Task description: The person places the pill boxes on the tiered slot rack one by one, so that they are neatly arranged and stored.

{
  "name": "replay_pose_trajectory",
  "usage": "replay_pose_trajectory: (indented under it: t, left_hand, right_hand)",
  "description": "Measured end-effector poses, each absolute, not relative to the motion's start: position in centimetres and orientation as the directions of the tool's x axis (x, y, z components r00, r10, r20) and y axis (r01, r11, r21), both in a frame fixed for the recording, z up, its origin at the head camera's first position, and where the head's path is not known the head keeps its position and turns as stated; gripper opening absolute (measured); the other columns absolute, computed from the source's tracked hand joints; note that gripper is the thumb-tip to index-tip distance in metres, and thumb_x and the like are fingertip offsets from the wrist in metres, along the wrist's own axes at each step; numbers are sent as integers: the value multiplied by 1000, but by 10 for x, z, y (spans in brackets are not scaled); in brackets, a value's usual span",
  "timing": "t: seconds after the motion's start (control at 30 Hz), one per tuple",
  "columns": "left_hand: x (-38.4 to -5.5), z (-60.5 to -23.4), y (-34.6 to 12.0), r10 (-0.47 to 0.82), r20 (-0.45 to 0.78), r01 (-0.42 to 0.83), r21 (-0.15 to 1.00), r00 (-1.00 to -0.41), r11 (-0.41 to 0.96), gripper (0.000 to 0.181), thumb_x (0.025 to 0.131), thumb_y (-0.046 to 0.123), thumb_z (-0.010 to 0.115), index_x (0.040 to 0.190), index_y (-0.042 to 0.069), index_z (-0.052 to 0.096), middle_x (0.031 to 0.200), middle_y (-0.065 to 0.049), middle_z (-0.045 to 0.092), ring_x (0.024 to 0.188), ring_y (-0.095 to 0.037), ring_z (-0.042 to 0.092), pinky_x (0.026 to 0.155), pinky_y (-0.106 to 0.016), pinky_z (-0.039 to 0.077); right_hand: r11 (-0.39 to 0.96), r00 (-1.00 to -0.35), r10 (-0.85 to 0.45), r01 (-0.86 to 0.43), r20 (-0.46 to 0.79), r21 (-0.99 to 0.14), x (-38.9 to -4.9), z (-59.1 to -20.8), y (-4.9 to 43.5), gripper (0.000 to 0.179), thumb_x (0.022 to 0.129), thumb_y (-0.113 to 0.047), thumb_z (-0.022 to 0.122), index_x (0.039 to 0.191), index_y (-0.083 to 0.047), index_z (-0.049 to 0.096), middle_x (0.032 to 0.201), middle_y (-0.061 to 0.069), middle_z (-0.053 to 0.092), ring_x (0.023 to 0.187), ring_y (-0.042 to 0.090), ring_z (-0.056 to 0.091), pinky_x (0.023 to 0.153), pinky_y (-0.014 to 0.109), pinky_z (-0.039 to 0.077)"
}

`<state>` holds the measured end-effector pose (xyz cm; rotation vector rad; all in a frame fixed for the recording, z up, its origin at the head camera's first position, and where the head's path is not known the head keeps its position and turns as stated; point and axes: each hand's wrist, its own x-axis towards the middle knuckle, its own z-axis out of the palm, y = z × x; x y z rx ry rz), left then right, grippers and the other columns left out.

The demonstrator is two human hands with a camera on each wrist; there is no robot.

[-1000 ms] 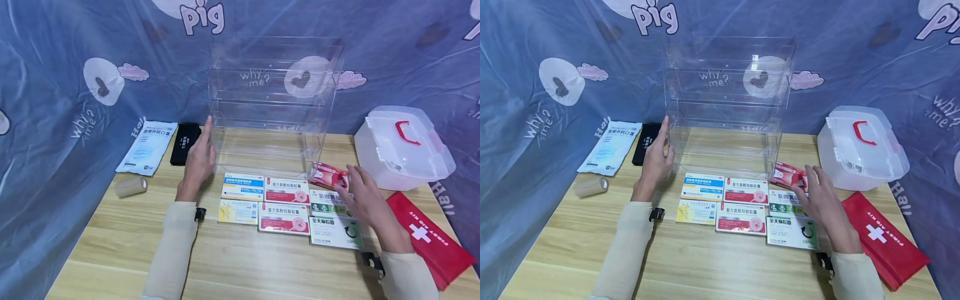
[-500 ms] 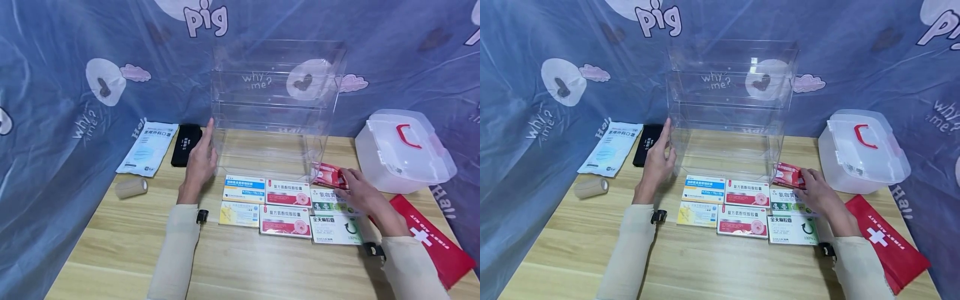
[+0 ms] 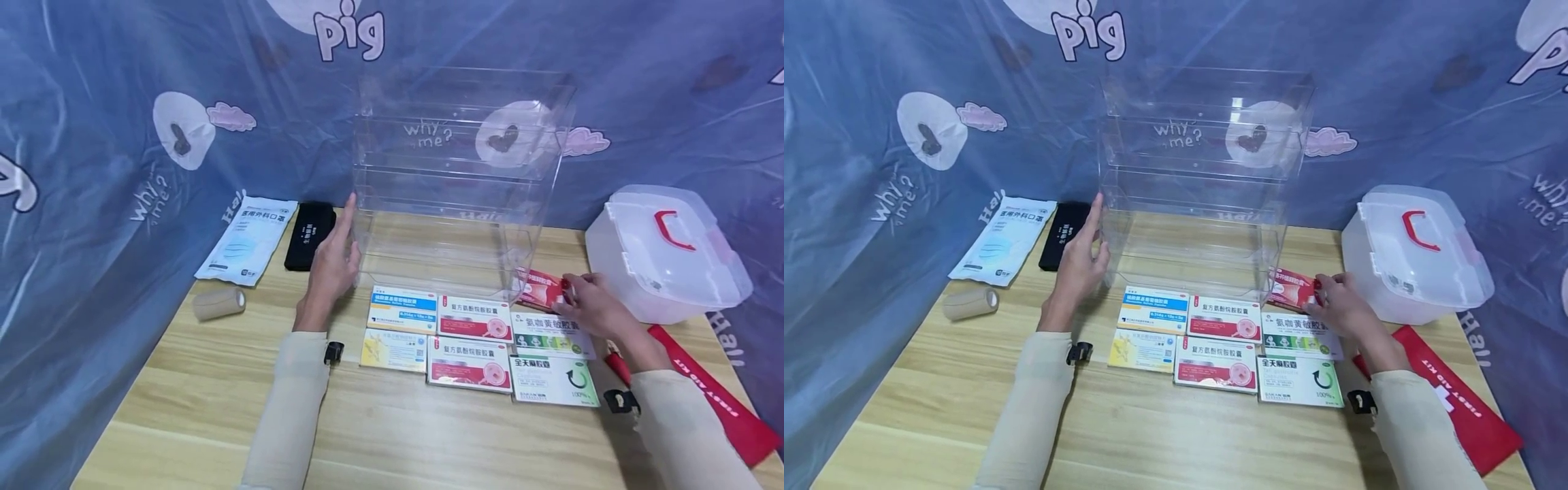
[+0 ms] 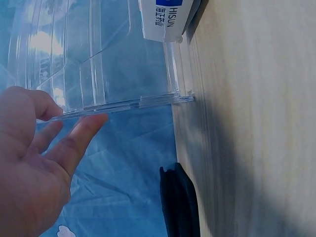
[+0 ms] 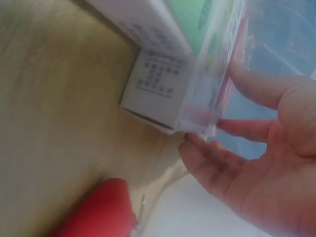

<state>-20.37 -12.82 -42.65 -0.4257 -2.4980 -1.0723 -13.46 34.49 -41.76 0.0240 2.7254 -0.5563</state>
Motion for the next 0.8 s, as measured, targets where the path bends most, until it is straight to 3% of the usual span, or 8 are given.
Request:
replay_pose_trajectory:
  t: [0.17,0.5,0.8]
  left_hand:
    - [-204,-427,-127,125,468,426,621,-875,659,87,103,-4,59,174,28,20,175,-3,38,84,-35,64,74,-46,56]
    - [-202,-429,-130,118,489,434,609,-864,664,86,102,-4,60,174,25,23,172,-6,44,69,-31,56,66,-44,53]
    - [-204,-430,-130,117,477,426,617,-871,662,86,103,-3,59,174,27,21,174,-4,40,61,-28,49,64,-40,49]
  right_hand:
    - [896,-924,-35,140,-382,-421,-132,-418,351,99,101,-30,72,165,14,10,154,48,19,129,60,31,109,79,39]
    - [847,-921,-19,191,-388,-495,-132,-425,352,101,99,-28,76,167,10,11,155,45,35,130,57,43,112,77,39]
    - [839,-936,22,209,-352,-503,-125,-426,349,98,100,-26,75,167,6,11,146,43,43,120,53,50,103,72,48]
